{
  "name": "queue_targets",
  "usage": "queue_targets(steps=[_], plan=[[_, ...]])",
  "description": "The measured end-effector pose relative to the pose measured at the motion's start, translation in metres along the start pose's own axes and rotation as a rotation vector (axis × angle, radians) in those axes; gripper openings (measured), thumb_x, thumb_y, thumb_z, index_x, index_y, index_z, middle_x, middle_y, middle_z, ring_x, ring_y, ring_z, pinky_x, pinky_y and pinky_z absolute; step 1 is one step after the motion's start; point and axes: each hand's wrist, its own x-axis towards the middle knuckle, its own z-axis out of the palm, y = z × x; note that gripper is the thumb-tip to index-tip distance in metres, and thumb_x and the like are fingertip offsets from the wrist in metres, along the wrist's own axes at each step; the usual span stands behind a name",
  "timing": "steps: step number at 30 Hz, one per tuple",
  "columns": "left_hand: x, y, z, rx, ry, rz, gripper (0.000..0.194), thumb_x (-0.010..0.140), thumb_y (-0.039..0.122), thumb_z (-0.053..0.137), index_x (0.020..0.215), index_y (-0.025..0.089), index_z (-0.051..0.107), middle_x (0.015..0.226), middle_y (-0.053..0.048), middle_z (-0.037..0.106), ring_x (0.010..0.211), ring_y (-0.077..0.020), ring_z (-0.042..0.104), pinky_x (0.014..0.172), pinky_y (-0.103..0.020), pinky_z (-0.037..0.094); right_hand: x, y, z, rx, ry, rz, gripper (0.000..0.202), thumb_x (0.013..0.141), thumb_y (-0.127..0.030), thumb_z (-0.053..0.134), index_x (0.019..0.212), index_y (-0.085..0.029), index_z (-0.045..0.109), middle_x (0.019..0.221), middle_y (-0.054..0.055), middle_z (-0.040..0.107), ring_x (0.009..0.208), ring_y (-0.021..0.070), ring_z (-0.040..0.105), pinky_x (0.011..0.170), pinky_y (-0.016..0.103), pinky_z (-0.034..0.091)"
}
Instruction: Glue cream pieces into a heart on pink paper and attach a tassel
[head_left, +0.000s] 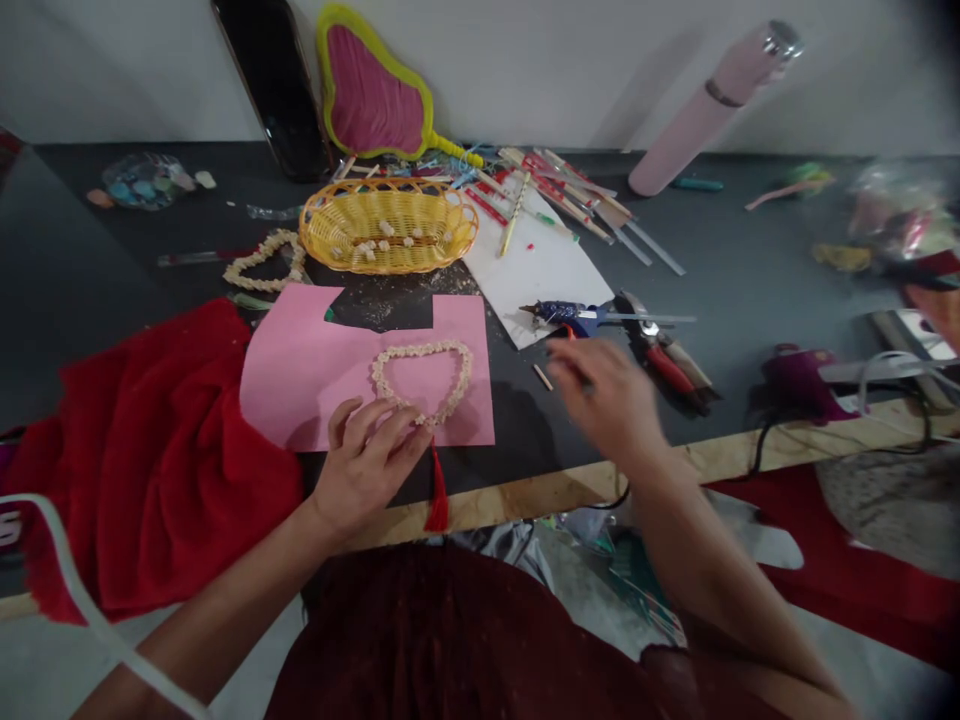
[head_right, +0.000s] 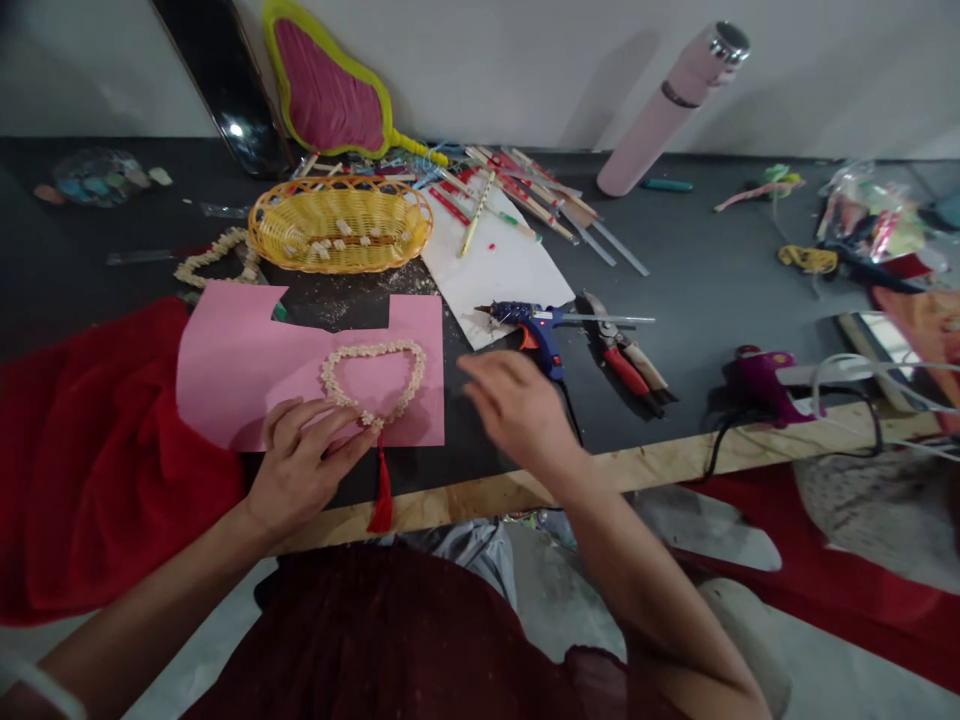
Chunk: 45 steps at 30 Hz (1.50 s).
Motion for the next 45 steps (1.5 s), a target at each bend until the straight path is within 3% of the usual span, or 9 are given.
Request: queue_targets(steps=[3, 8, 15, 27, 41, 45], plan=[[0.000, 0.000, 0.001, -0.001, 0.001, -0.004, 0.032, 0.081, 0.011, 0.065, 0.107, 0.029, 0.066, 0.112, -0.004, 0.065, 0.113, -0.0244, 0.049, 0.102, -0.048, 0.036, 0.000, -0.031, 0.024, 0.088, -0.035, -0.370, 0.025, 0.093, -0.020, 0.047, 0.109, -0.024, 0.066, 0.100, 0.008, 0.066, 0.092, 0.0210, 0.058, 0.083, 0.037, 0.050], [0.000, -0.001, 0.002, -0.021, 0.011, -0.018, 0.030, 0.082, 0.013, 0.065, 0.107, 0.029, 0.066, 0.110, -0.004, 0.065, 0.113, -0.0245, 0.048, 0.102, -0.047, 0.037, 0.009, -0.033, 0.055, 0.111, -0.203, -0.544, 0.026, 0.091, -0.019, 0.054, 0.115, -0.023, 0.063, 0.113, 0.008, 0.062, 0.106, 0.0233, 0.048, 0.088, 0.040, 0.046], [0.005, -0.002, 0.001, -0.040, 0.006, -0.039, 0.029, 0.082, 0.013, 0.066, 0.105, 0.030, 0.067, 0.107, -0.004, 0.064, 0.111, -0.0243, 0.048, 0.098, -0.046, 0.039, 0.022, -0.028, 0.064, 0.127, -0.223, -0.583, 0.018, 0.092, -0.022, 0.055, 0.103, -0.027, 0.067, 0.113, 0.004, 0.062, 0.107, 0.0233, 0.044, 0.089, 0.039, 0.041], [0.002, -0.003, 0.003, -0.079, -0.048, -0.071, 0.031, 0.081, 0.015, 0.067, 0.107, 0.032, 0.067, 0.111, -0.004, 0.063, 0.115, -0.0266, 0.046, 0.100, -0.050, 0.038, 0.022, -0.026, 0.069, 0.162, -0.243, -0.559, 0.015, 0.091, -0.024, 0.057, 0.100, -0.029, 0.068, 0.114, 0.000, 0.064, 0.109, 0.0228, 0.042, 0.092, 0.040, 0.039], [0.003, -0.003, 0.004, -0.045, -0.035, -0.065, 0.031, 0.080, 0.016, 0.068, 0.106, 0.033, 0.067, 0.110, -0.002, 0.064, 0.112, -0.0252, 0.047, 0.101, -0.050, 0.037, 0.022, -0.028, 0.067, 0.144, -0.269, -0.553, 0.014, 0.091, -0.024, 0.056, 0.097, -0.029, 0.068, 0.114, 0.000, 0.064, 0.111, 0.0243, 0.041, 0.091, 0.039, 0.038], [0.003, -0.002, 0.001, -0.062, 0.014, -0.059, 0.030, 0.081, 0.017, 0.068, 0.105, 0.034, 0.067, 0.109, -0.002, 0.064, 0.111, -0.0228, 0.048, 0.102, -0.047, 0.035, 0.023, -0.028, 0.066, 0.170, -0.254, -0.547, 0.015, 0.089, -0.021, 0.058, 0.097, -0.028, 0.070, 0.109, 0.002, 0.065, 0.109, 0.0243, 0.042, 0.089, 0.039, 0.039]])
